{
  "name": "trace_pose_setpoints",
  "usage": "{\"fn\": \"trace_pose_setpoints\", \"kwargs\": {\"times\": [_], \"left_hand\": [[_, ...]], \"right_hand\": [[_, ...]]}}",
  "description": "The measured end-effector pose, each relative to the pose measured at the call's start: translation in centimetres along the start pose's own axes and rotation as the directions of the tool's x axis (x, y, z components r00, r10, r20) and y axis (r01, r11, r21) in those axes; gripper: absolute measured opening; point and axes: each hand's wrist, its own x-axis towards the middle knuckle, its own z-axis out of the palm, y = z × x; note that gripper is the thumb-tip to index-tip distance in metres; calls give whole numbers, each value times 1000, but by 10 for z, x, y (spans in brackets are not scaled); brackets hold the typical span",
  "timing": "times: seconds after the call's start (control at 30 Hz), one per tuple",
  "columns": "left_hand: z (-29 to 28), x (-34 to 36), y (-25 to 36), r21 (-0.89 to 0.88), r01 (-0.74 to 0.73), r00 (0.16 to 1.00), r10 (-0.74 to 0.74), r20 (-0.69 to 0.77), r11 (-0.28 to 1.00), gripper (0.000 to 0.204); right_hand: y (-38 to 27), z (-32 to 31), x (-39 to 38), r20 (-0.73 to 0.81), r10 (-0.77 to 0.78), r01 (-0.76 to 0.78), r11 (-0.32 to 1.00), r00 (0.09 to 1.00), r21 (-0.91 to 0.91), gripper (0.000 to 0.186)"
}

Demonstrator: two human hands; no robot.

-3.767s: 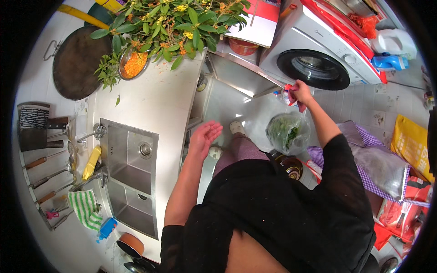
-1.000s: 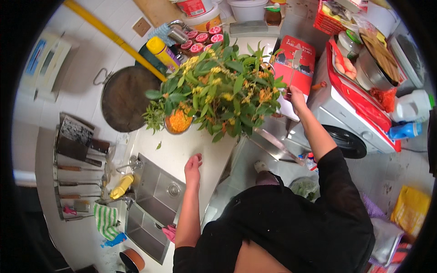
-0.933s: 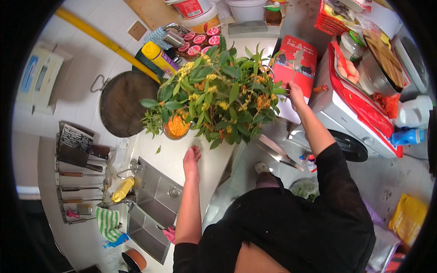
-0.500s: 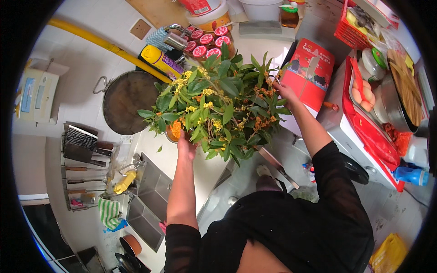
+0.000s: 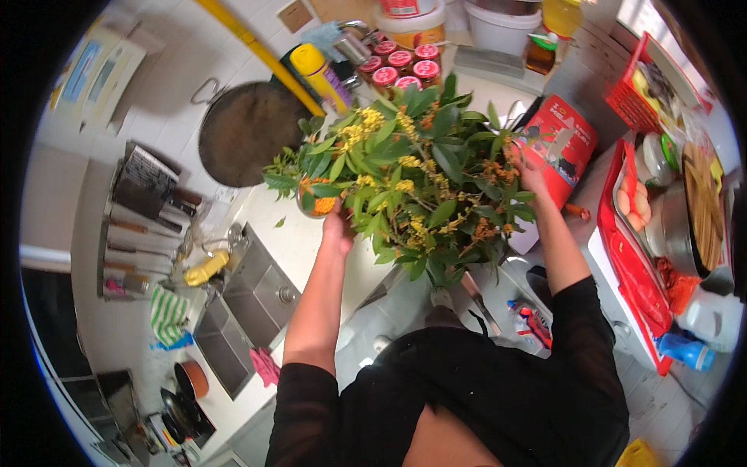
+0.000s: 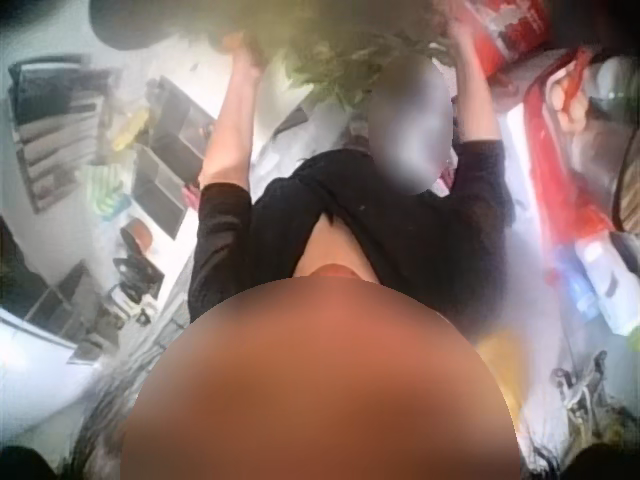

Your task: The person wipes the kitchen sink and countertop with a pink cloth. They then pick up a potted plant with yellow flowers, carry it to the living room, and place it on a table. Finally, they return to the kitchen to pick up a bowl of orange flower buds.

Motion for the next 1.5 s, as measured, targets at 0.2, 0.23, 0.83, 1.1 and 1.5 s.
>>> {"fn": "trace_pose_setpoints", "kwargs": {"times": [0.2, 0.23, 0.83, 1.1, 1.5], "left_hand": [[6, -44, 10, -22, 7, 1000, -7, 5, 1000, 37], [10, -62, 15, -35, -13, 1000, 12, -23, 999, 37], [-260, -329, 9, -337, -352, 935, 308, -177, 873, 51], [-434, -529, -46, -356, -581, 795, 418, -439, 732, 50], [-537, -734, -162, -231, -825, 404, 253, -879, 515, 56]], "right_hand": [[-46, -7, -30, 87, -110, 96, 984, 990, 152, 20], [-55, -3, -45, 126, -34, 12, 985, 991, 170, 20], [6, 181, -222, 579, 49, -71, 997, 814, 15, 37], [105, 369, -395, 766, 170, -102, 985, 619, -137, 21], [177, 563, -594, 905, 417, -15, 909, 89, -417, 30]]}}
